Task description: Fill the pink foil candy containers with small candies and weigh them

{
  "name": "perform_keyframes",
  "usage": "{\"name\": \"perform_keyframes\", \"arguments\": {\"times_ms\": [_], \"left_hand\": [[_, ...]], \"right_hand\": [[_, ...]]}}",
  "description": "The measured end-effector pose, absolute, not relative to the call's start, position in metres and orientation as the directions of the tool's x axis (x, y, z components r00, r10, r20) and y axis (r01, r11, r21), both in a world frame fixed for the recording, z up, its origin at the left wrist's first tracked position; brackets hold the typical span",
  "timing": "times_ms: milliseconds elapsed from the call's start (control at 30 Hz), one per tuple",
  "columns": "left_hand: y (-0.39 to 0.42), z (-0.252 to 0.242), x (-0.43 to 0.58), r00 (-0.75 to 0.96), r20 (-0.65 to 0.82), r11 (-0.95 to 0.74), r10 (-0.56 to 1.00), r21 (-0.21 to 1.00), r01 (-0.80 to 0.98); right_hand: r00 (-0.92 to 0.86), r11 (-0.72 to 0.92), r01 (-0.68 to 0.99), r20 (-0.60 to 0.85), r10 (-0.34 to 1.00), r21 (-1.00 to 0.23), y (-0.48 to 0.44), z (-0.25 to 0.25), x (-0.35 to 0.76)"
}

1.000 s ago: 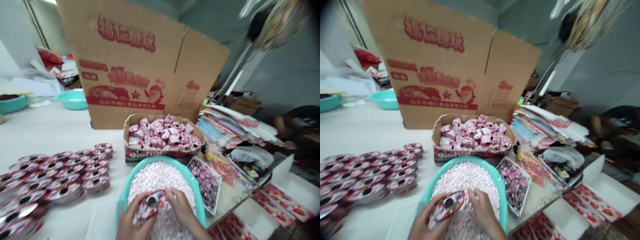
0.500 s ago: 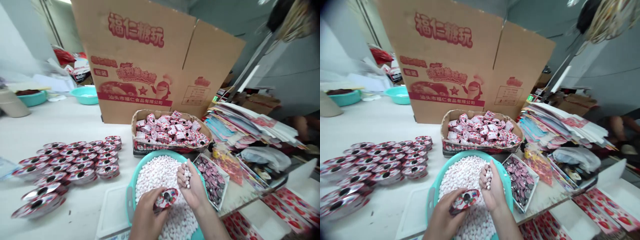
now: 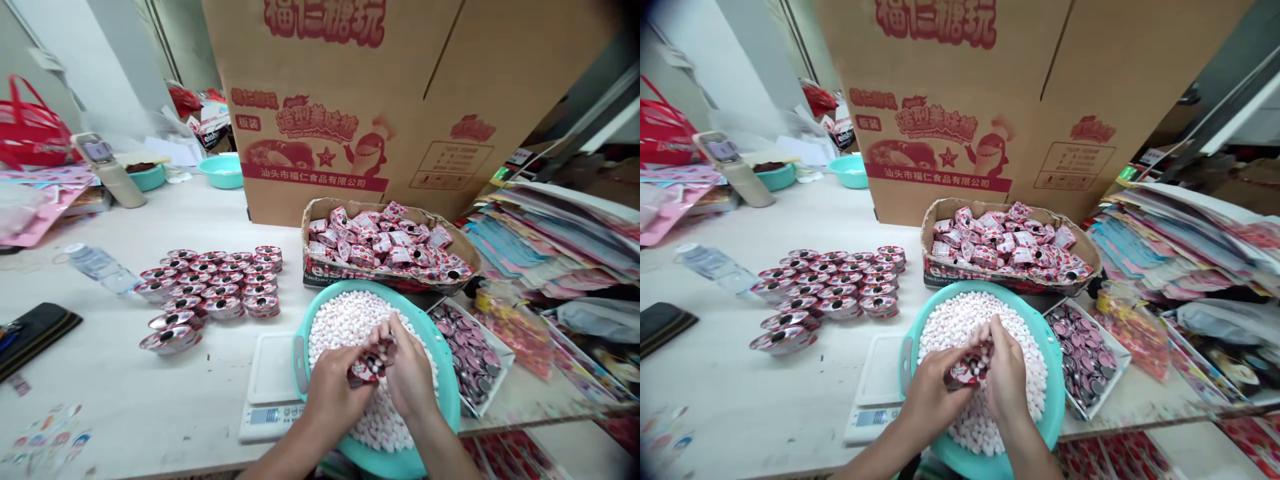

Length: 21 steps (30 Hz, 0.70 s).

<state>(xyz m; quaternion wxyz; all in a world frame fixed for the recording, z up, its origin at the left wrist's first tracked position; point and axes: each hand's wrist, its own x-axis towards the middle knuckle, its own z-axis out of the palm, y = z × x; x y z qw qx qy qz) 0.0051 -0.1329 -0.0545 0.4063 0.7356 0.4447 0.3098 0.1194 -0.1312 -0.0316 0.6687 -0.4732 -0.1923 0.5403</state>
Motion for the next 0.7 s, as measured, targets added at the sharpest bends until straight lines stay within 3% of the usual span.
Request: {"name": "perform_keyframes", "arguments": {"times_ms": [267, 433, 533, 700], "left_hand": [[-0.132, -0.059, 0.005, 0.382, 0.092, -0.239, 0.919, 0.903, 0.358], [-0.138, -0.057, -0.010, 0.297, 0.083, -0.145, 0.951, 0.971, 0.191], [-0.141, -0.054, -0.040, 0.124, 0.132, -0.147, 0.984, 0.981, 0.123], [-0.135, -0.063, -0.101, -0.228, 0.167, -0.103, 0.959, 0.958, 0.268]], "right_hand": [[0.364, 0.008, -0.581, -0.251, 0.897, -0.814, -0.129, -0.033, 0.123], [0.431, 0.113, -0.648, -0.240, 0.870, -0.753, -0.130, -0.022, 0.143], [0.493, 0.138, -0.619, -0.245, 0.835, -0.773, -0.133, -0.028, 0.161], [0.524, 0.061, -0.573, -0.308, 0.794, -0.817, -0.145, -0.063, 0.176]]}}
